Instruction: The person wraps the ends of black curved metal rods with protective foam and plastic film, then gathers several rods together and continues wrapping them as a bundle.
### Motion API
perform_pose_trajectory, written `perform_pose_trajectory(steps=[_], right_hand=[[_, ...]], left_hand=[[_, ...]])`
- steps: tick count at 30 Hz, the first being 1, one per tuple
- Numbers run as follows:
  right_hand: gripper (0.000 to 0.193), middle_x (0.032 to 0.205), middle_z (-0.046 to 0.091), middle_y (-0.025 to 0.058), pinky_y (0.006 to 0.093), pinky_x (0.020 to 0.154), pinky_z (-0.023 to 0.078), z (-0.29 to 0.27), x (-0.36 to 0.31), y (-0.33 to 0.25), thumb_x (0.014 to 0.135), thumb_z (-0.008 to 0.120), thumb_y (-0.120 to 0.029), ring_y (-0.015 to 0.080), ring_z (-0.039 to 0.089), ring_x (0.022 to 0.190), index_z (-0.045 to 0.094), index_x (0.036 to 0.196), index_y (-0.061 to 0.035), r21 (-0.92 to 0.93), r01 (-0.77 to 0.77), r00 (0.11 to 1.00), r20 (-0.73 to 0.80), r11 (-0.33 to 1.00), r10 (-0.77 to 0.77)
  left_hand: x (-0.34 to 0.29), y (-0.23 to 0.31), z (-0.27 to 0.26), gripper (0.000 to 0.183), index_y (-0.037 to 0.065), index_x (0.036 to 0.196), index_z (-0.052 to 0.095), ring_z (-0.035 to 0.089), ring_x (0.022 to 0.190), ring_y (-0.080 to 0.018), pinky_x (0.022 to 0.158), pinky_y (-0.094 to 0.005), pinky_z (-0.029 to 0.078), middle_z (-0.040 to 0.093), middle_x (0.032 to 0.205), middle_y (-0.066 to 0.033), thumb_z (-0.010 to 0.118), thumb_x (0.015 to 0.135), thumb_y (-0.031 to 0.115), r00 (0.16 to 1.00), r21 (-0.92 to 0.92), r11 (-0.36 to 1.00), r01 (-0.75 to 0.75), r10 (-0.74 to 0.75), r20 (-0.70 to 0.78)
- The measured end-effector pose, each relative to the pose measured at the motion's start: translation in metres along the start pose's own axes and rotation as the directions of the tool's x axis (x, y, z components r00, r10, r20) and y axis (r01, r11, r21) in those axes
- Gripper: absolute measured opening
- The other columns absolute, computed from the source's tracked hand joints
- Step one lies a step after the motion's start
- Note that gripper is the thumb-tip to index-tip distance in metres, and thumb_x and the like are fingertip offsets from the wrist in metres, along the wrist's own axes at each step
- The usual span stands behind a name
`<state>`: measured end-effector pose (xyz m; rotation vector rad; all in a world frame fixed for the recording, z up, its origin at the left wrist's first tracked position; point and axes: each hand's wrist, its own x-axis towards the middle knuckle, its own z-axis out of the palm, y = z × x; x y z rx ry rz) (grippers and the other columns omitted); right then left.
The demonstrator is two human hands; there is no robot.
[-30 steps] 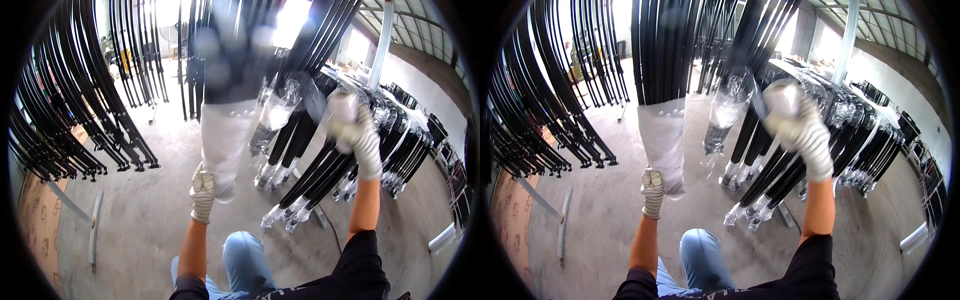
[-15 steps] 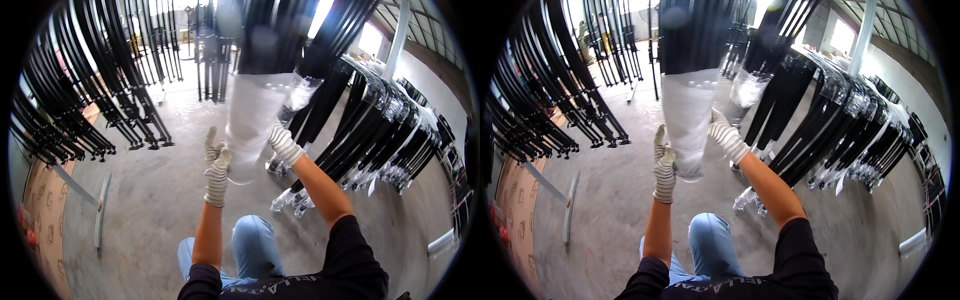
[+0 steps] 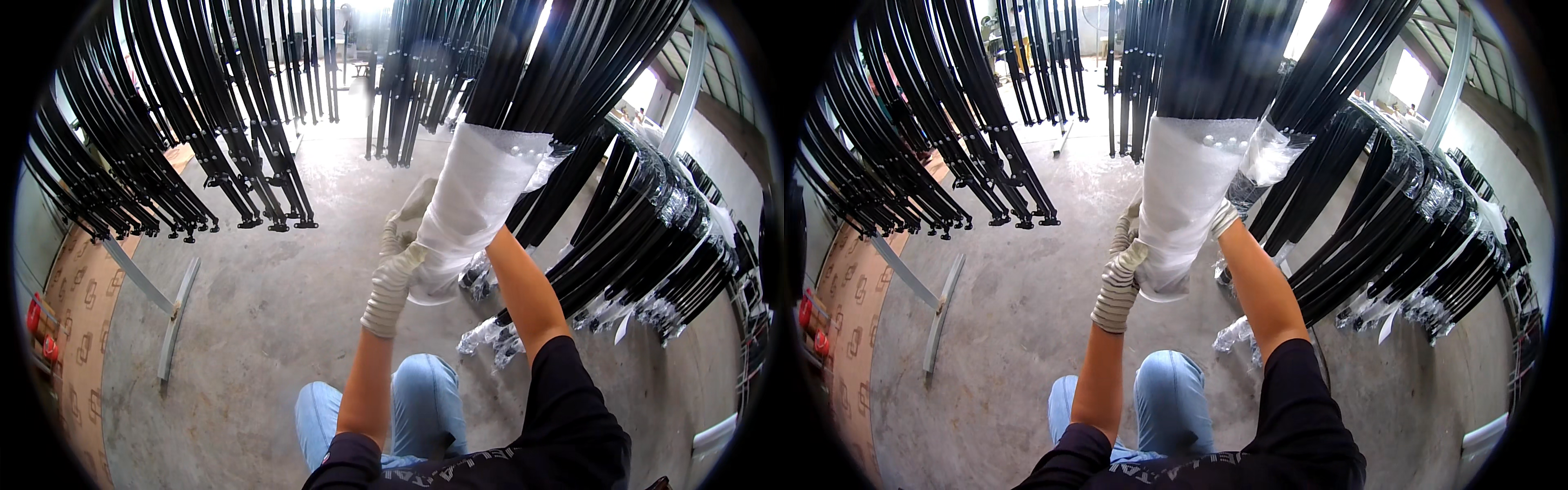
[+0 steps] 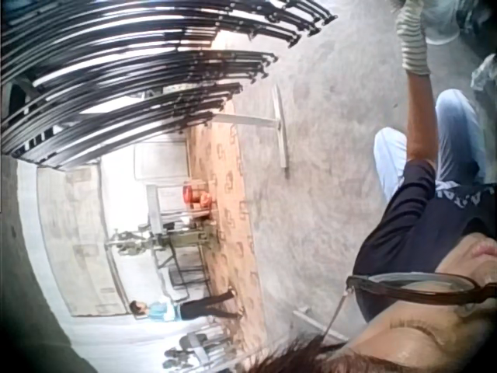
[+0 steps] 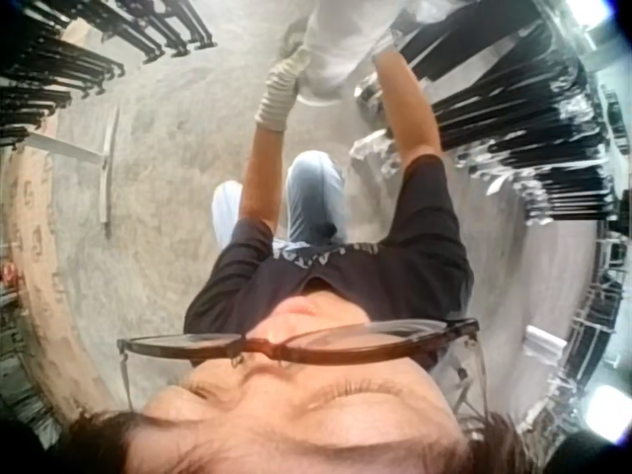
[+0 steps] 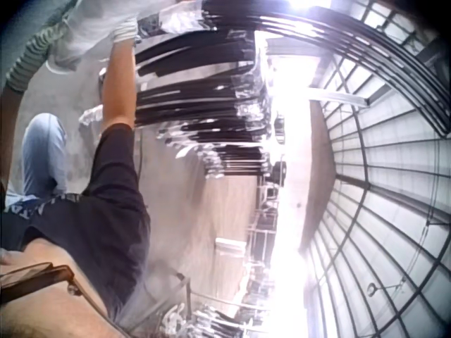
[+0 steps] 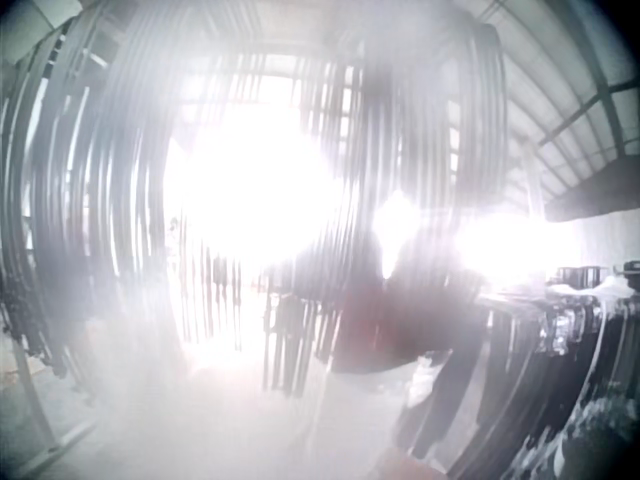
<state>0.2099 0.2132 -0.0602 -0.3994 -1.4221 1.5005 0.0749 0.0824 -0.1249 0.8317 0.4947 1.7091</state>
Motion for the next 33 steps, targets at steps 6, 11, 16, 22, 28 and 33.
perform_pose_trajectory(steps=[6, 11, 16, 22, 28, 33], right_hand=[[0.045, 0.1, 0.057, 0.0074, 0.0255, 0.075, 0.046, -0.005, -0.017, -0.02, 0.065, 0.063, -0.004, 0.0153, 0.057, 0.086, 0.049, 0.108, -0.003, 0.063, 0.001, 0.998, 0.068, 0.998, -0.006], [0.044, 0.101, 0.057, 0.0077, 0.0254, 0.075, 0.046, -0.003, -0.026, -0.022, 0.065, 0.061, -0.002, 0.0155, 0.057, 0.086, 0.049, 0.107, -0.0029, 0.109, 0.008, 0.996, 0.089, 0.994, -0.018], [0.043, 0.102, 0.057, 0.008, 0.0252, 0.075, 0.046, -0.006, -0.018, -0.04, 0.066, 0.06, 0.0, 0.0156, 0.057, 0.086, 0.049, 0.107, -0.0028, 0.199, 0.06, 0.989, 0.121, 0.978, -0.086], [0.039, 0.097, 0.056, 0.0086, 0.0272, 0.08, 0.044, 0.052, -0.048, -0.102, 0.068, 0.057, -0.003, 0.0168, 0.056, 0.085, 0.048, 0.106, -0.0025, 0.028, 0.457, 0.868, -0.231, 0.889, -0.439], [0.029, 0.103, 0.053, 0.0114, 0.0337, 0.086, 0.041, 0.098, -0.109, -0.119, 0.071, 0.059, -0.011, 0.0208, 0.051, 0.098, 0.048, 0.097, -0.0034, -0.94, 0.333, 0.233, 0.155, -0.071, -0.96], [0.033, 0.108, 0.049, 0.0119, 0.0369, 0.092, 0.038, 0.143, -0.09, -0.151, 0.071, 0.058, -0.014, 0.0238, 0.047, 0.104, 0.046, 0.1, -0.0034, -0.527, 0.322, 0.534, 0.787, -0.787, -0.309]], left_hand=[[0.01, 0.009, -0.012, 0.09, 0.005, 0.132, 0.024, 0.042, 0.112, -0.02, 0.092, -0.0311, 0.036, 0.041, 0.124, -0.0081, 0.072, 0.065, 0.04, 0.979, 0.088, 0.994, 0.071, -0.086, 0.186], [0.007, 0.024, -0.005, 0.077, 0.003, 0.13, 0.029, 0.049, 0.09, -0.0144, 0.081, -0.0266, 0.04, 0.052, 0.095, -0.0039, 0.069, 0.07, 0.032, 0.965, 0.099, 0.994, 0.048, -0.072, 0.251], [0.017, 0.022, 0.001, 0.075, 0.003, 0.126, 0.035, 0.051, 0.093, -0.0152, 0.083, -0.0261, 0.041, 0.054, 0.102, -0.0054, 0.072, 0.067, 0.03, 0.951, 0.043, 0.992, 0.12, -0.127, 0.283], [0.026, 0.017, -0.031, 0.056, 0.003, 0.114, 0.05, 0.053, 0.099, -0.0181, 0.085, -0.0302, 0.043, 0.057, 0.106, -0.0053, 0.072, 0.067, 0.023, 0.913, -0.067, 0.981, 0.184, -0.145, 0.381], [0.021, 0.002, -0.031, 0.048, 0.002, 0.117, 0.048, 0.055, 0.091, -0.0146, 0.081, -0.026, 0.044, 0.058, 0.104, -0.0061, 0.064, 0.075, 0.021, 0.968, 0.062, 0.998, -0.011, -0.005, 0.252], [0.005, 0.023, -0.018, 0.051, 0.004, 0.127, 0.036, 0.06, 0.081, -0.0189, 0.072, -0.0284, 0.047, 0.059, 0.102, -0.0118, 0.055, 0.08, 0.014, 0.827, 0.695, 0.457, -0.555, 0.388, 0.406]])
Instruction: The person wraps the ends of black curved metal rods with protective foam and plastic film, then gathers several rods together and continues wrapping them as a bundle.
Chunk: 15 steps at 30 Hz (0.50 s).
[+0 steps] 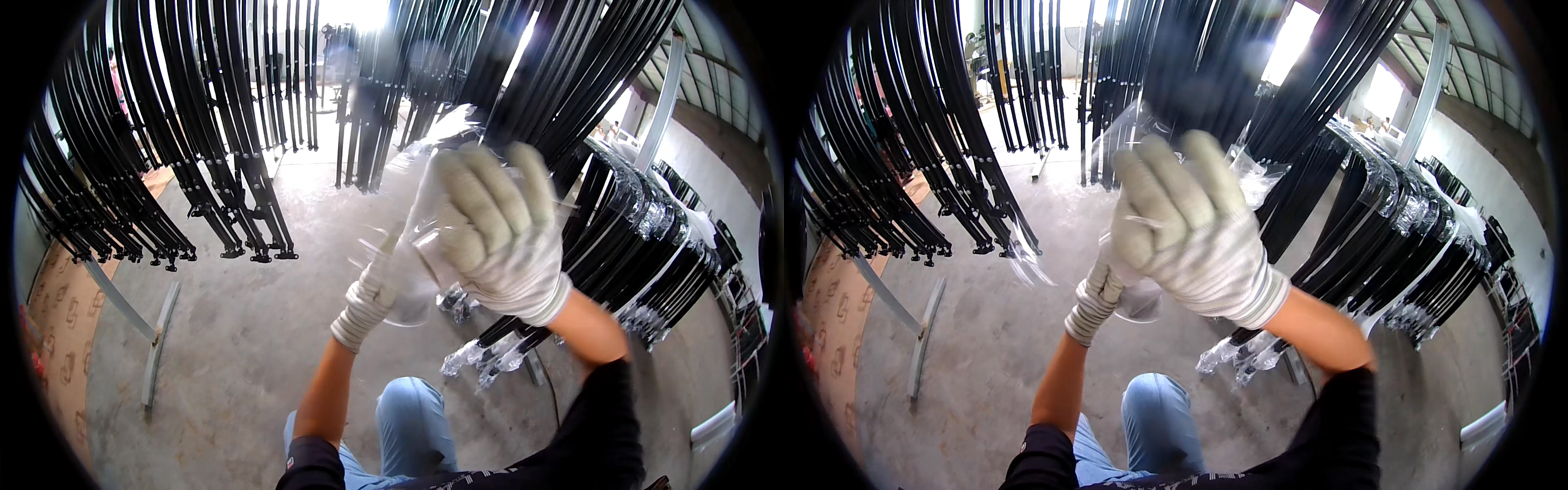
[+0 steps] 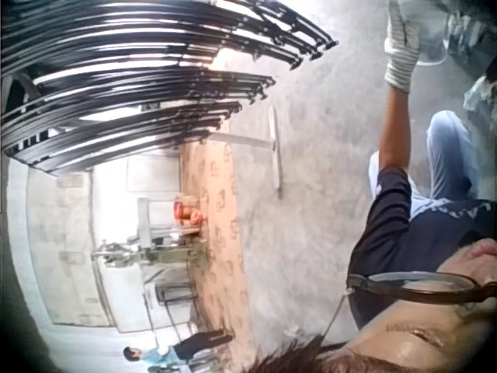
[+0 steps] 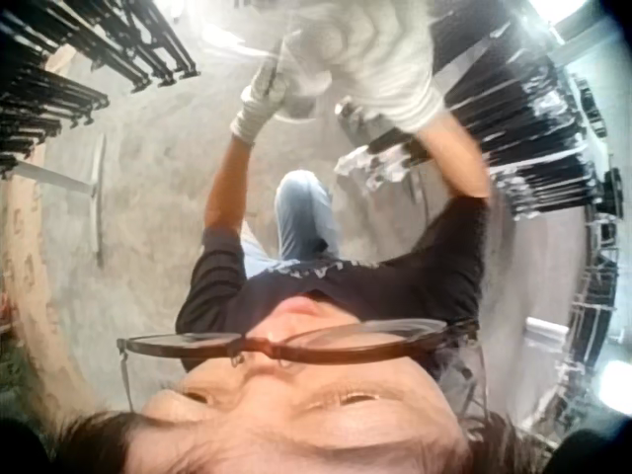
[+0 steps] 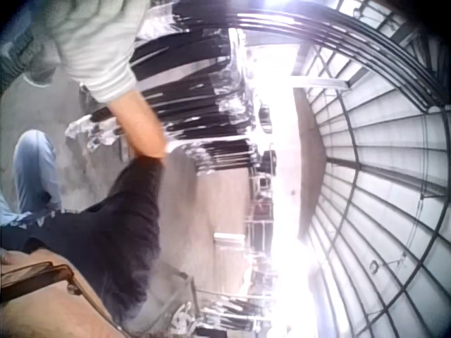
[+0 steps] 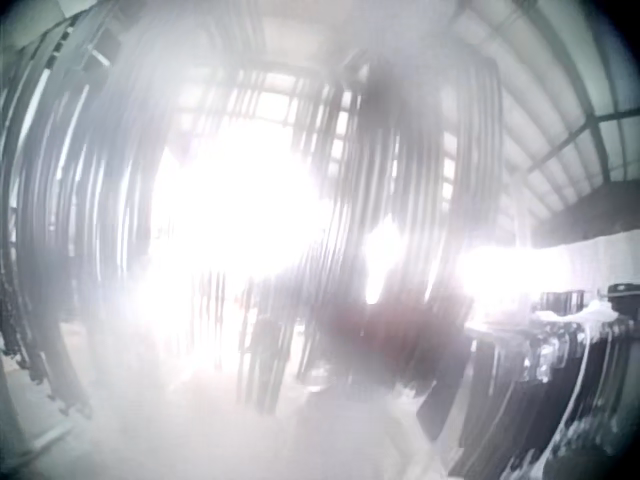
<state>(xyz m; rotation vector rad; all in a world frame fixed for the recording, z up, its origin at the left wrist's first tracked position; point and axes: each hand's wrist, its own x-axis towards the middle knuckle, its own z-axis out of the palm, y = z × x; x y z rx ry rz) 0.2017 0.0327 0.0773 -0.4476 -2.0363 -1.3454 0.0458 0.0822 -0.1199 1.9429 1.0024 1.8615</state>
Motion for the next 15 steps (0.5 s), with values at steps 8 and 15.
perform_pose_trajectory(steps=[8, 15], right_hand=[[0.019, 0.091, 0.055, 0.0088, 0.0352, 0.08, 0.043, -0.012, 0.031, 0.018, 0.071, 0.053, -0.019, 0.0225, 0.051, 0.087, 0.054, 0.085, -0.0051, 0.224, -0.004, 0.899, 0.427, 0.974, -0.094], [0.019, 0.071, 0.056, 0.0056, 0.0247, 0.056, 0.049, 0.001, 0.046, 0.043, 0.085, 0.047, -0.021, 0.0137, 0.053, 0.06, 0.054, 0.087, -0.0034, 0.341, -0.873, 0.41, 0.9, -0.349, -0.145]], left_hand=[[0.037, 0.028, -0.03, 0.074, 0.006, 0.135, 0.017, 0.054, 0.053, -0.025, 0.05, -0.0333, 0.043, 0.058, 0.071, -0.0116, 0.056, 0.08, 0.037, 0.95, -0.036, 0.988, -0.153, 0.157, 0.27], [0.034, 0.033, -0.015, 0.068, 0.008, 0.135, 0.019, 0.054, 0.06, -0.0276, 0.056, -0.0351, 0.044, 0.057, 0.074, -0.0134, 0.051, 0.078, 0.026, 0.945, -0.109, 0.972, -0.207, 0.227, 0.236]])
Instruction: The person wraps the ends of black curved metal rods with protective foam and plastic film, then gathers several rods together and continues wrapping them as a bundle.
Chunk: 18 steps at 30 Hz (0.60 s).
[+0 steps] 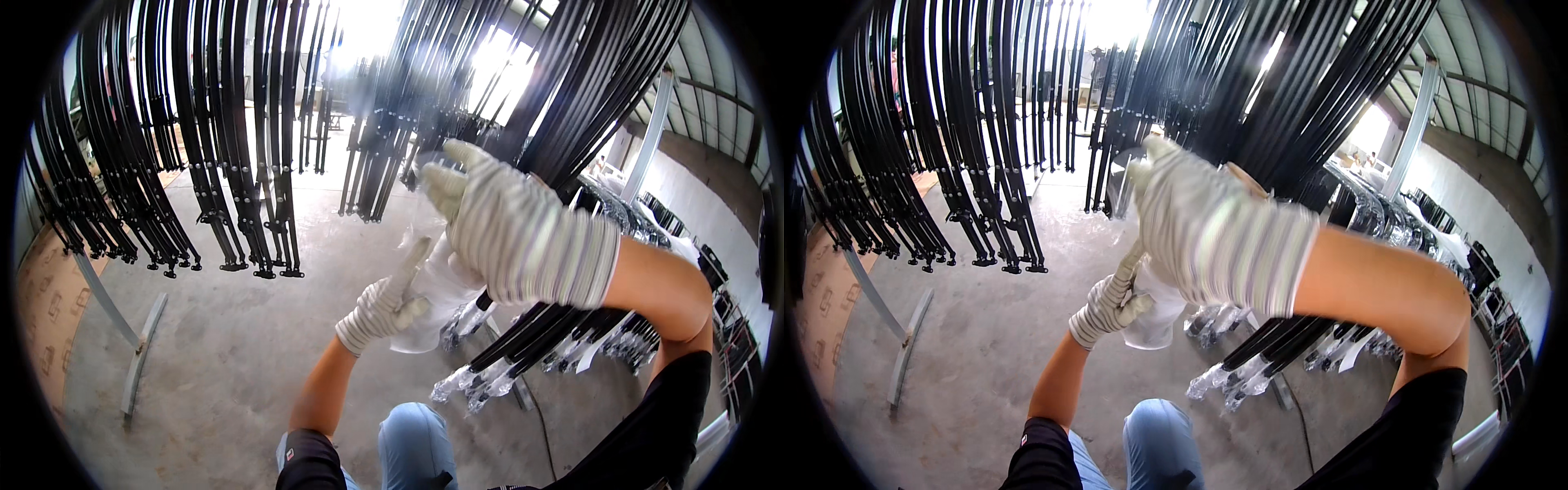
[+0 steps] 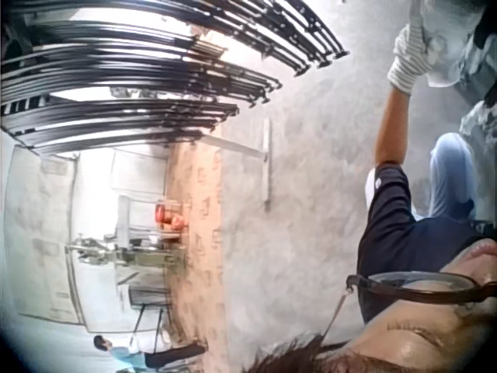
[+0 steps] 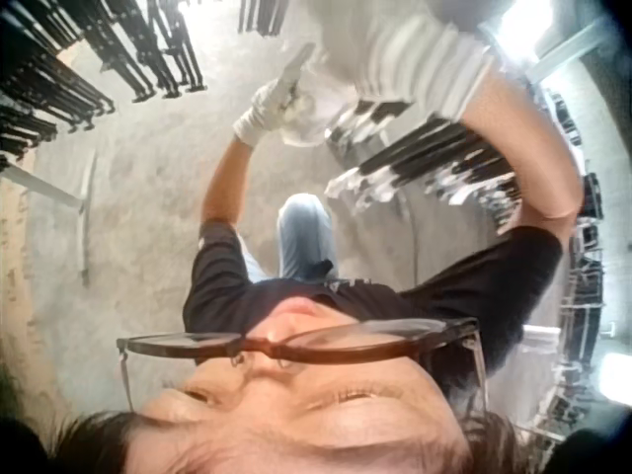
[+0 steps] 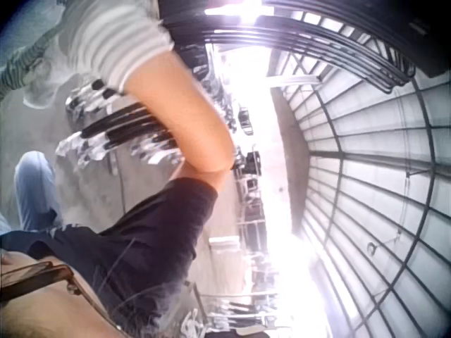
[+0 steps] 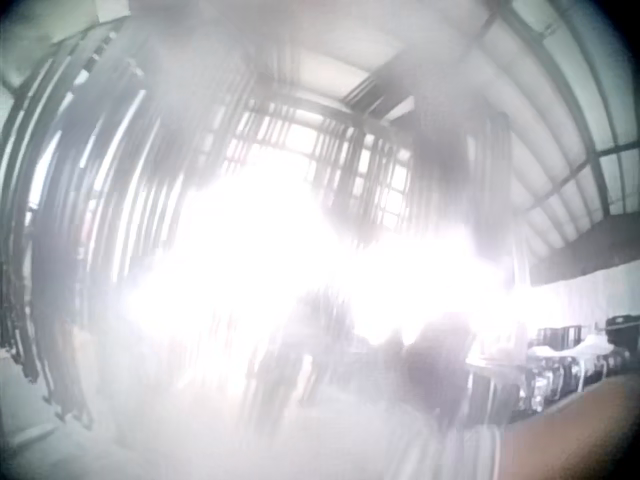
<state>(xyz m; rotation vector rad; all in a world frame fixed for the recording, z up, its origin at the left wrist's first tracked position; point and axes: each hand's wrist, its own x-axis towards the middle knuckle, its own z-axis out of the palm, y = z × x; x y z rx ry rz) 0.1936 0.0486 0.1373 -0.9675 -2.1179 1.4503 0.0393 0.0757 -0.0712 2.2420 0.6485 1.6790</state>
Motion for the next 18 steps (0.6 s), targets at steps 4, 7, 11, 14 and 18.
perform_pose_trajectory(steps=[4, 7, 11, 14, 18], right_hand=[[0.016, 0.081, 0.052, 0.0062, 0.0284, 0.064, 0.044, -0.019, 0.013, -0.023, 0.08, 0.051, -0.02, 0.0158, 0.049, 0.071, 0.055, 0.087, -0.0054, -0.197, -0.261, 0.956, 0.082, 0.945, 0.281], [0.016, 0.089, 0.05, 0.0066, 0.0311, 0.07, 0.04, -0.017, 0.02, -0.04, 0.077, 0.053, -0.019, 0.0174, 0.046, 0.079, 0.056, 0.087, -0.0068, -0.49, -0.29, 0.93, 0.06, 0.822, 0.364], [0.016, 0.1, 0.046, 0.0072, 0.0348, 0.078, 0.035, -0.013, 0.026, -0.049, 0.073, 0.057, -0.017, 0.0194, 0.042, 0.09, 0.057, 0.086, -0.0088, -0.717, -0.243, 0.926, 0.03, 0.654, 0.377], [0.018, 0.108, 0.043, 0.0077, 0.0375, 0.084, 0.032, -0.005, 0.02, -0.053, 0.069, 0.059, -0.016, 0.021, 0.039, 0.098, 0.058, 0.086, -0.0103, -0.852, -0.146, 0.943, 0.034, 0.503, 0.331], [0.022, 0.118, 0.039, 0.0083, 0.0412, 0.093, 0.027, 0.01, -0.004, -0.057, 0.065, 0.063, -0.015, 0.0231, 0.035, 0.109, 0.059, 0.086, -0.0122, -0.994, 0.07, 0.987, 0.082, 0.089, 0.142]], left_hand=[[0.009, 0.012, -0.017, 0.074, 0.009, 0.135, 0.017, 0.053, 0.054, -0.0245, 0.055, -0.0337, 0.044, 0.055, 0.064, -0.0105, 0.055, 0.075, 0.028, 0.989, 0.054, 0.998, 0.039, -0.046, 0.141], [0.009, 0.01, -0.02, 0.08, 0.009, 0.136, 0.015, 0.053, 0.052, -0.0232, 0.054, -0.0331, 0.044, 0.055, 0.062, -0.0092, 0.059, 0.071, 0.028, 0.986, 0.084, 0.996, 0.018, -0.031, 0.161], [0.02, 0.011, -0.026, 0.09, 0.011, 0.136, 0.015, 0.057, 0.065, -0.0175, 0.061, -0.0288, 0.046, 0.06, 0.079, -0.0084, 0.068, 0.065, 0.028, 0.946, -0.033, 0.981, 0.19, -0.174, 0.275], [0.039, 0.0, -0.028, 0.092, 0.011, 0.135, 0.019, 0.058, 0.082, -0.0163, 0.072, -0.0285, 0.045, 0.059, 0.096, -0.0095, 0.072, 0.062, 0.027, 0.902, -0.09, 0.99, 0.107, -0.059, 0.428], [0.056, 0.007, -0.03, 0.088, 0.008, 0.131, 0.027, 0.052, 0.101, -0.0163, 0.084, -0.0301, 0.042, 0.054, 0.111, -0.0098, 0.075, 0.059, 0.022, 0.849, -0.209, 0.966, 0.15, -0.018, 0.527]])
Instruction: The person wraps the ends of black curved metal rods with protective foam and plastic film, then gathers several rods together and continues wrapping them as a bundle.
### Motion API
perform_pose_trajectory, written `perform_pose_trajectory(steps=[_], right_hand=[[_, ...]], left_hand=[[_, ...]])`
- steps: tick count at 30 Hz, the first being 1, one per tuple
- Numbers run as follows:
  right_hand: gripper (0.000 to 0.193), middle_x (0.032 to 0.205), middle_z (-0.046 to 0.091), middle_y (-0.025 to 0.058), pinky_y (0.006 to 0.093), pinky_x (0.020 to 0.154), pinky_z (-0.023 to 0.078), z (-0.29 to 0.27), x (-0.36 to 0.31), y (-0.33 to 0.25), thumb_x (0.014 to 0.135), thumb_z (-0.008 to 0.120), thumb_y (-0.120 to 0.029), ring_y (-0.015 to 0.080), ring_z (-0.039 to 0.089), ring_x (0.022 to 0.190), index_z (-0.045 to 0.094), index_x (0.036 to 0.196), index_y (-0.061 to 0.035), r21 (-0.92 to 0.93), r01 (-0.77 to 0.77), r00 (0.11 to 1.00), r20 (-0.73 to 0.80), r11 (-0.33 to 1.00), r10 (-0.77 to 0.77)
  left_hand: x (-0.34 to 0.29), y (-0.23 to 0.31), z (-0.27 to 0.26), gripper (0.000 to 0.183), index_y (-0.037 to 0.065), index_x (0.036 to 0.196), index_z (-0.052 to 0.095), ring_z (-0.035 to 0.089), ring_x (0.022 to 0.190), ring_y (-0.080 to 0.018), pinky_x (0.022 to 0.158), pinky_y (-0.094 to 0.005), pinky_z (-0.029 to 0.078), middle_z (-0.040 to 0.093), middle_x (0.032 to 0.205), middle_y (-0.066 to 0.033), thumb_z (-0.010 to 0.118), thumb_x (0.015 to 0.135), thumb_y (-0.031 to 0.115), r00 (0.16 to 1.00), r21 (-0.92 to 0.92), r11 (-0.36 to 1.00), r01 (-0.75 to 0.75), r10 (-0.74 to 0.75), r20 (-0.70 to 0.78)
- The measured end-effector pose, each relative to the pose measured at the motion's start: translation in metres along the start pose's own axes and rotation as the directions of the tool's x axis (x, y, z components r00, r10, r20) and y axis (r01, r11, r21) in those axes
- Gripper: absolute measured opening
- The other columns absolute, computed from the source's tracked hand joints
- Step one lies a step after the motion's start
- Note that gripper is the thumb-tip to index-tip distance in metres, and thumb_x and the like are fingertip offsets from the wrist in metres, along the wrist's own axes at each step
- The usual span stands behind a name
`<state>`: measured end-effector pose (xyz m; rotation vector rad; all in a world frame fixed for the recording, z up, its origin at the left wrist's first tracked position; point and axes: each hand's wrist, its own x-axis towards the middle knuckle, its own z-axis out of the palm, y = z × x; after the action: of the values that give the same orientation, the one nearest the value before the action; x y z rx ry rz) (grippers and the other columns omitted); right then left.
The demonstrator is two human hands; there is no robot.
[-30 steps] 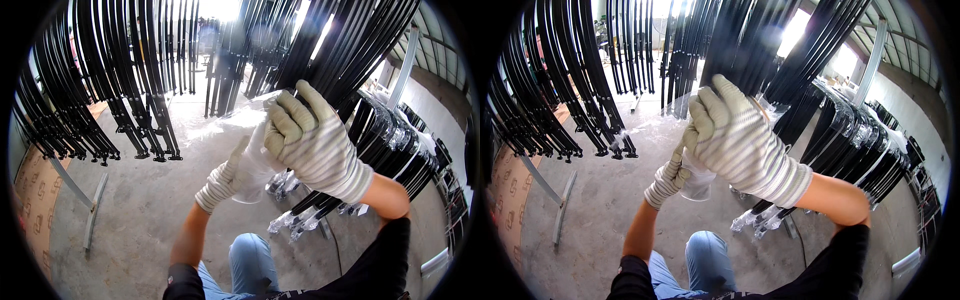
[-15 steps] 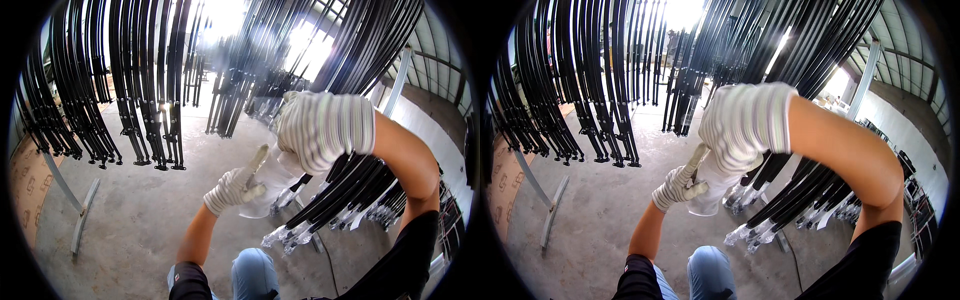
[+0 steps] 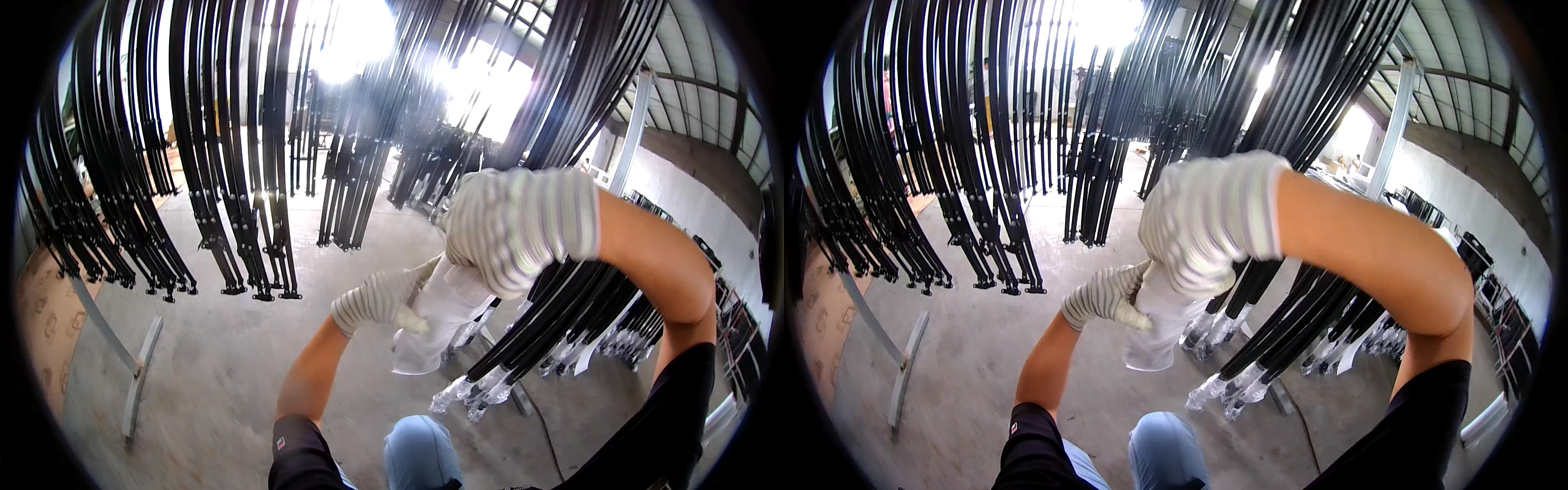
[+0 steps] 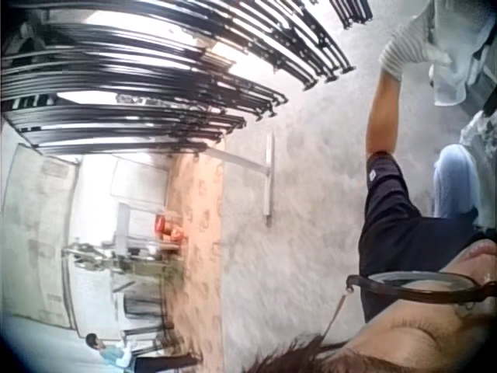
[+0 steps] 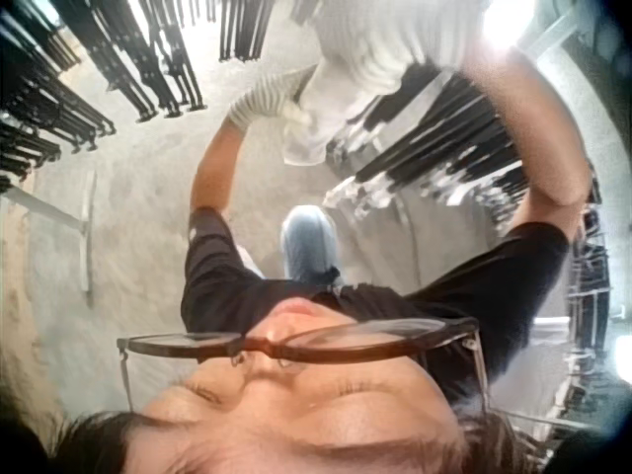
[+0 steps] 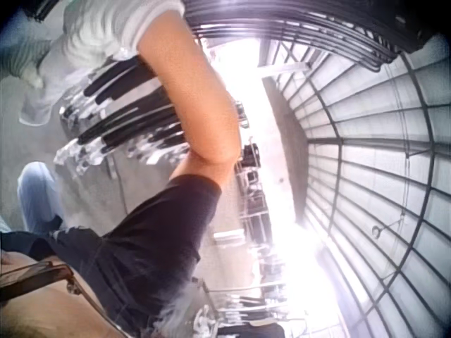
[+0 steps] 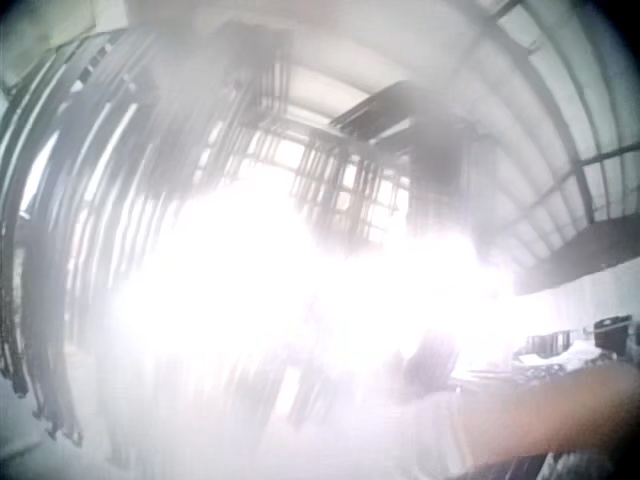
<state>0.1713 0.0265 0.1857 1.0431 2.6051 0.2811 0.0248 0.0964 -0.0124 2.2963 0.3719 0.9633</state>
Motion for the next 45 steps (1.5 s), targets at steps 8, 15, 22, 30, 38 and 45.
perform_pose_trajectory(steps=[8, 15, 22, 30, 38, 45], right_hand=[[0.031, 0.132, 0.029, 0.0156, 0.0522, 0.094, 0.028, 0.108, -0.03, 0.002, 0.062, 0.068, -0.022, 0.0384, 0.031, 0.117, 0.059, 0.09, -0.0314, -0.286, -0.34, 0.342, -0.925, 0.896, -0.165], [0.047, 0.134, 0.023, 0.0146, 0.0325, 0.092, 0.038, 0.143, -0.007, -0.016, 0.067, 0.056, 0.012, 0.0251, 0.045, 0.107, 0.055, 0.108, -0.0113, 0.535, 0.67, 0.243, -0.813, 0.515, 0.529], [0.059, 0.129, 0.034, 0.0085, 0.0325, 0.096, 0.031, 0.159, -0.023, 0.004, 0.075, 0.064, -0.012, 0.0199, 0.033, 0.12, 0.038, 0.128, -0.0102, 0.498, 0.754, 0.338, -0.854, 0.429, 0.396], [0.079, 0.1, 0.057, 0.014, 0.0323, 0.073, 0.049, 0.173, 0.002, 0.027, 0.057, 0.078, -0.024, 0.0217, 0.06, 0.08, 0.038, 0.123, -0.0075, 0.504, 0.814, 0.572, -0.606, -0.29, 0.553], [0.062, 0.093, 0.056, 0.0099, 0.0323, 0.072, 0.05, 0.162, -0.008, 0.013, 0.066, 0.071, -0.012, 0.0184, 0.058, 0.081, 0.038, 0.118, -0.006, 0.538, 0.827, 0.278, -0.639, 0.159, 0.718], [0.07, 0.097, 0.055, 0.0064, 0.0281, 0.078, 0.046, 0.146, 0.006, 0.011, 0.062, 0.074, -0.012, 0.0159, 0.055, 0.088, 0.038, 0.122, -0.0038, 0.628, 0.772, 0.452, -0.435, -0.097, 0.778]], left_hand=[[-0.004, -0.017, -0.006, 0.074, 0.007, 0.123, 0.04, 0.053, 0.097, -0.0146, 0.084, -0.0296, 0.042, 0.057, 0.106, -0.0067, 0.074, 0.058, 0.016, 0.999, -0.169, 0.984, 0.049, -0.046, 0.027], [-0.013, -0.02, -0.004, 0.067, 0.008, 0.117, 0.047, 0.055, 0.094, -0.0114, 0.082, -0.028, 0.044, 0.059, 0.104, -0.0048, 0.076, 0.056, 0.015, 0.971, -0.181, 0.958, 0.221, -0.233, -0.049], [-0.013, -0.018, 0.0, 0.06, 0.005, 0.113, 0.05, 0.053, 0.096, -0.0117, 0.083, -0.0286, 0.044, 0.058, 0.105, -0.003, 0.075, 0.058, 0.006, 0.977, -0.34, 0.922, 0.186, -0.209, -0.031], [-0.012, -0.012, -0.002, 0.061, 0.005, 0.115, 0.049, 0.052, 0.099, -0.0117, 0.085, -0.0294, 0.043, 0.058, 0.106, -0.0025, 0.075, 0.059, 0.005, 0.983, -0.311, 0.933, 0.18, -0.185, 0.011], [-0.016, -0.013, -0.002, 0.064, 0.006, 0.116, 0.047, 0.051, 0.1, -0.0122, 0.085, -0.0292, 0.042, 0.056, 0.108, -0.003, 0.076, 0.059, 0.006, 0.974, -0.314, 0.924, 0.216, -0.225, 0.009], [-0.016, -0.01, -0.003, 0.059, 0.006, 0.11, 0.052, 0.054, 0.095, -0.0116, 0.082, -0.0279, 0.044, 0.059, 0.103, -0.0029, 0.078, 0.057, 0.008, 0.967, -0.241, 0.939, 0.246, -0.256, -0.012]])
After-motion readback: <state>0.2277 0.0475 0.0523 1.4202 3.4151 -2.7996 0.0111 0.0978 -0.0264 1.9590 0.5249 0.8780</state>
